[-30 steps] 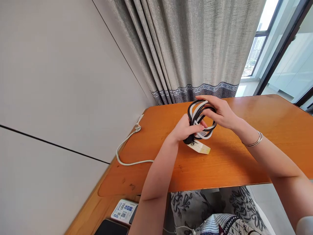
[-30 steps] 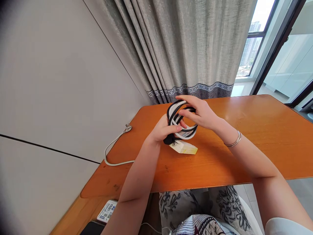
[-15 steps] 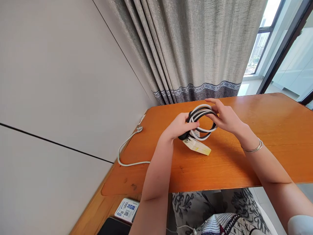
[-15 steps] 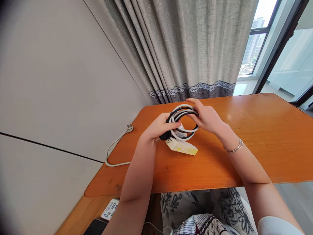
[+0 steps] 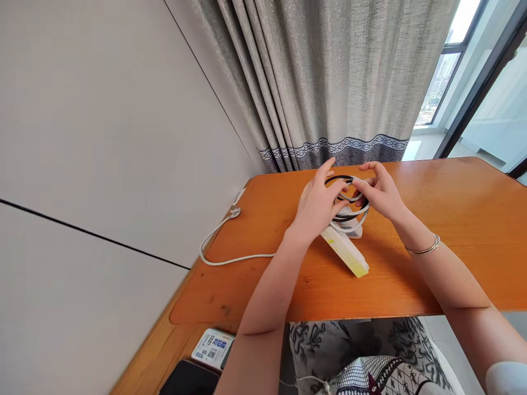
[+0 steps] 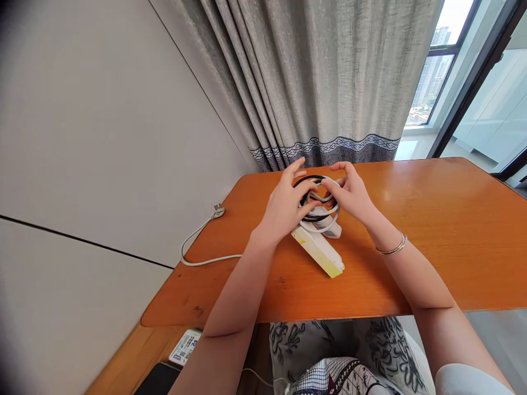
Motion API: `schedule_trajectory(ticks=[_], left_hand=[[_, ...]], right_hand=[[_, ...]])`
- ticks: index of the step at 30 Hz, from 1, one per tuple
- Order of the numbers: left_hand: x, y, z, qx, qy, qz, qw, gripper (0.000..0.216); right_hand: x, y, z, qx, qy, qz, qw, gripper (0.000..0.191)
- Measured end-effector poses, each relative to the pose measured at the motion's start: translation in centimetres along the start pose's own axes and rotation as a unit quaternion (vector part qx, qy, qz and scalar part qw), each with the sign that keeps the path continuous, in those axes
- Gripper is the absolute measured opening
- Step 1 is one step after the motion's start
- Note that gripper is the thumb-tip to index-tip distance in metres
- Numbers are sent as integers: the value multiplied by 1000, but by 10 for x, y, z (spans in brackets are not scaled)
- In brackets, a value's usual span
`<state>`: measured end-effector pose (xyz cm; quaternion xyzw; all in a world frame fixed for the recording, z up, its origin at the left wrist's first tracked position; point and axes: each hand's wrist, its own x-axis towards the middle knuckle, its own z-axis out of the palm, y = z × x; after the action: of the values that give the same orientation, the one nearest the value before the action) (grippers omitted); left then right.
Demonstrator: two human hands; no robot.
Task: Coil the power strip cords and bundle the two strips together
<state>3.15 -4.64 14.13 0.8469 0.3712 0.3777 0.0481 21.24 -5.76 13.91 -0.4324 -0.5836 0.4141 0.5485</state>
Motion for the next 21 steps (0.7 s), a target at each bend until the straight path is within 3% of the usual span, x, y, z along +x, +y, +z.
schedule_trajectory(ticks=[6,8,14,18,21], left_hand=[[0,-7,18,-15,-75,27,997,3],[1,-8,22,-9,-86,35,996,6],[3,-8,25,-18,-39,117,992,10],[0,-2,23,-56,6,146,988,25],[-3,5,21,-108,4,138,985,29]], right_hand=[[-2,-4,7,36,-8,12,999,58],[-1,-5,7,38,-13,20,999,56],[-2,-13,-1,-35,-14,17,999,40],[-3,-16,-7,-108,15,-14,994,35],[1,-12,-8,-73,-12,-14,997,36]])
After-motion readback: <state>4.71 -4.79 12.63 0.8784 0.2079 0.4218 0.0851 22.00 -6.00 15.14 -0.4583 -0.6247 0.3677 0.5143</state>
